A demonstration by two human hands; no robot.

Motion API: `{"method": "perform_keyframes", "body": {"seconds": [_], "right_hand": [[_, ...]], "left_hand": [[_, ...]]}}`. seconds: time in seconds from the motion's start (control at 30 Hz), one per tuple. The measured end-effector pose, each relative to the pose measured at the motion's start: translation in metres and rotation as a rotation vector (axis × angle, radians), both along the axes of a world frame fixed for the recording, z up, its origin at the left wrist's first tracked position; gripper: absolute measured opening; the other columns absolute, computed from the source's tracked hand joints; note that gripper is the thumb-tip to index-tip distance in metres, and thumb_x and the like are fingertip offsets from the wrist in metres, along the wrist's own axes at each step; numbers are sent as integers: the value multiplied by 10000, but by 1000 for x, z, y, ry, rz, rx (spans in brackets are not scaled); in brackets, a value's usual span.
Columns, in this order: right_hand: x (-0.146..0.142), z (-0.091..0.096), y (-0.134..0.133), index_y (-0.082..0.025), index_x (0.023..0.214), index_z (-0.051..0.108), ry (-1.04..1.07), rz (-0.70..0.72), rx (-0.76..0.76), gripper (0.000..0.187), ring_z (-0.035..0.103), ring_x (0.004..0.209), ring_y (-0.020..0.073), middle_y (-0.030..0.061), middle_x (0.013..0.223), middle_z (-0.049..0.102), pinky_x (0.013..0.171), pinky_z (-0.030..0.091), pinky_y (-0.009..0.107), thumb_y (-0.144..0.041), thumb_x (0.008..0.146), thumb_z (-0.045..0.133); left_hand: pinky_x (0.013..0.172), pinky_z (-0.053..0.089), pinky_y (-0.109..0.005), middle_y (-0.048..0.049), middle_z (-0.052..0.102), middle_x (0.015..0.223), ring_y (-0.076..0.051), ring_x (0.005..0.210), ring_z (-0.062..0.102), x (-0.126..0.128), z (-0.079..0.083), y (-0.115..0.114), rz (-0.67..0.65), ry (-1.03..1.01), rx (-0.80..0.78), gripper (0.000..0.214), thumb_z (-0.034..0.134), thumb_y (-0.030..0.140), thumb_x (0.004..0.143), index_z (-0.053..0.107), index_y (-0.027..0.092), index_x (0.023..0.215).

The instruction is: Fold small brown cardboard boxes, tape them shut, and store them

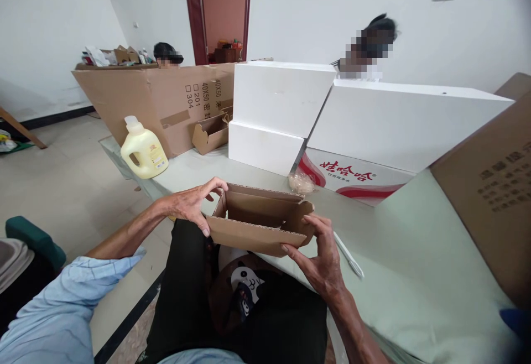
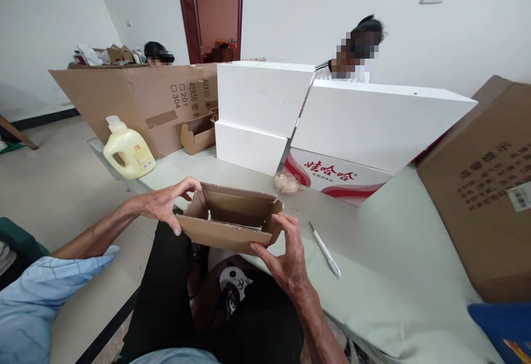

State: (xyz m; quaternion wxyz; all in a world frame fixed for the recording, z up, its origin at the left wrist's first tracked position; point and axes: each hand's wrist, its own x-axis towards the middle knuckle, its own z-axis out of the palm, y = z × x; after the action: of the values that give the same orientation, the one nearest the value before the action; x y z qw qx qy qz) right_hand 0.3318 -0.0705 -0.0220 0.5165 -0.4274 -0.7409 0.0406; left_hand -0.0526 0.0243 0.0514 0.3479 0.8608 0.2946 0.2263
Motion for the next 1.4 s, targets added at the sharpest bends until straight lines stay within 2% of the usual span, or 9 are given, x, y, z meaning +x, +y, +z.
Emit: {"method": "perform_keyframes", "body": {"seconds": [0.2, 0.4, 0.53, 0.63, 0.67, 0.9, 1.1, 1.27, 1.4], "right_hand": [[-5, -6, -3, -292, 1449, 551, 155, -14, 13, 585, 607, 1261, 308, 106, 1310, 629, 1054, 547, 493, -350, 941, 835], [-18, -5, -9, -276, 1303, 638, 236, -77, 18, 339, 643, 1251, 300, 112, 1275, 668, 1037, 565, 493, -306, 986, 755], [-15, -14, -9, -270, 1343, 647, 273, -134, -91, 402, 718, 1025, 260, 92, 1173, 729, 862, 612, 401, -386, 975, 761], [-7, -22, -8, -248, 1043, 740, 195, -57, -199, 214, 678, 800, 227, 54, 928, 737, 718, 578, 350, -455, 993, 717], [-4, -25, -8, -243, 926, 734, 166, -20, -239, 251, 653, 745, 219, 45, 846, 717, 687, 561, 342, -477, 1004, 691], [5, -45, -10, -222, 699, 623, 83, 105, -505, 413, 531, 624, 181, 19, 688, 611, 586, 448, 299, -495, 1009, 620], [4, -58, -20, -216, 622, 554, 102, 80, -498, 468, 496, 584, 158, 4, 647, 577, 539, 399, 272, -486, 1002, 603], [25, -62, -37, -232, 563, 570, 132, -148, -374, 537, 520, 548, 174, 12, 579, 587, 541, 438, 299, -562, 982, 630], [80, -50, -58, -273, 585, 640, 212, -470, -229, 488, 618, 608, 245, 52, 596, 663, 596, 499, 360, -578, 965, 660]], "left_hand": [[1103, 534, -491, -92, 607, 1338, -322, 1264, 648, 10, -18, -1, 209, -255, -6, 983, 1065, 568, 530, 458, 295, 1253], [1080, 536, -460, -81, 586, 1304, -287, 1204, 649, 32, -50, 12, 616, -475, 203, 1123, 1057, 667, 456, 376, 290, 1266], [1029, 565, -461, -78, 578, 1291, -303, 1201, 657, 46, -60, 18, 809, -486, 283, 1144, 1073, 628, 438, 386, 287, 1287], [1004, 580, -468, -74, 585, 1287, -310, 1182, 672, 53, -62, 19, 907, -465, 314, 1137, 1086, 583, 431, 404, 285, 1290], [1007, 581, -473, -70, 589, 1281, -308, 1171, 678, 55, -62, 19, 928, -457, 319, 1133, 1090, 570, 430, 408, 284, 1288], [1043, 571, -511, -81, 604, 1305, -332, 1212, 669, 66, -66, 25, 1004, -429, 304, 1118, 1095, 490, 440, 422, 278, 1306], [1054, 569, -546, -136, 602, 1400, -363, 1255, 665, 79, -64, 26, 958, -404, 317, 1123, 1063, 513, 506, 428, 267, 1399], [1021, 589, -562, -203, 535, 1563, -406, 1374, 626, 85, -70, 29, 775, -410, 358, 1128, 960, 592, 674, 363, 266, 1573], [959, 616, -548, -193, 580, 1488, -395, 1323, 649, 80, -90, 36, 767, -267, 367, 864, 808, 607, 836, 473, 234, 1540]]}}
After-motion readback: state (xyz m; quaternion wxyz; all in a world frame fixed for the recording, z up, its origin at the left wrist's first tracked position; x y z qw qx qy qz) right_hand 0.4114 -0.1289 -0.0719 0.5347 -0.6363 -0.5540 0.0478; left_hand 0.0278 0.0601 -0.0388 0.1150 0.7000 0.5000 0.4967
